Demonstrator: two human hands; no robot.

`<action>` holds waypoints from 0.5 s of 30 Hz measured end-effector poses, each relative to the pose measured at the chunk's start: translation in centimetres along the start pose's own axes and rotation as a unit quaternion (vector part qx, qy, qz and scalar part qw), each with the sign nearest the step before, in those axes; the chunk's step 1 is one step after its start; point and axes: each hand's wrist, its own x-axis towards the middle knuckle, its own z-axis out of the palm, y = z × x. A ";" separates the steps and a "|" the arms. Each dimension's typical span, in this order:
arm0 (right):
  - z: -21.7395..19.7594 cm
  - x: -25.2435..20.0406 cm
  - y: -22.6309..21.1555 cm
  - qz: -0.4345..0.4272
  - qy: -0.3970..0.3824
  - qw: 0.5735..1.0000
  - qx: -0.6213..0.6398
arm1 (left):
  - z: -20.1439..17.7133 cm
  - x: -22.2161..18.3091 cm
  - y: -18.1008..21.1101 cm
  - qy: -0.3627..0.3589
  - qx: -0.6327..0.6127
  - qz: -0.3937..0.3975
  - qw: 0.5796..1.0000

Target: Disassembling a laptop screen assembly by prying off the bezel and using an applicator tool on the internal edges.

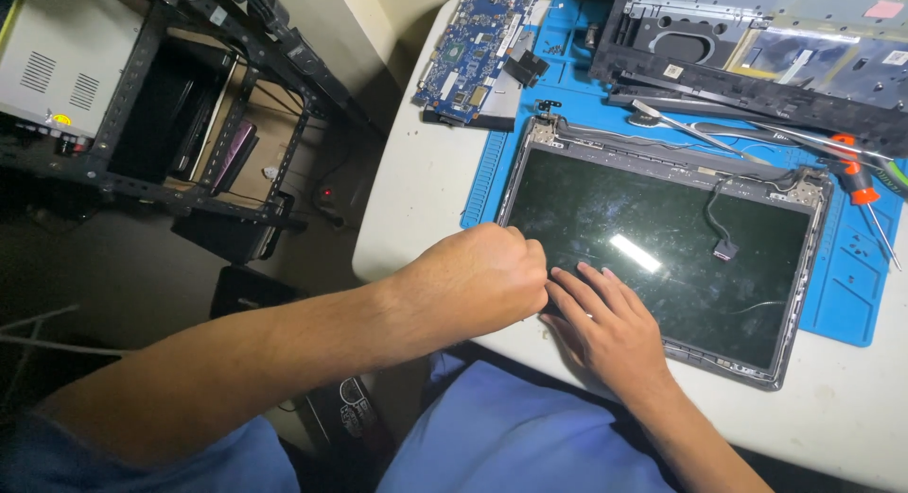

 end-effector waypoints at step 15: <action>-0.2 0.2 -0.1 -0.003 0.019 1.000 -0.004 | 2.0 -0.1 0.4 0.007 0.041 -0.011 0.999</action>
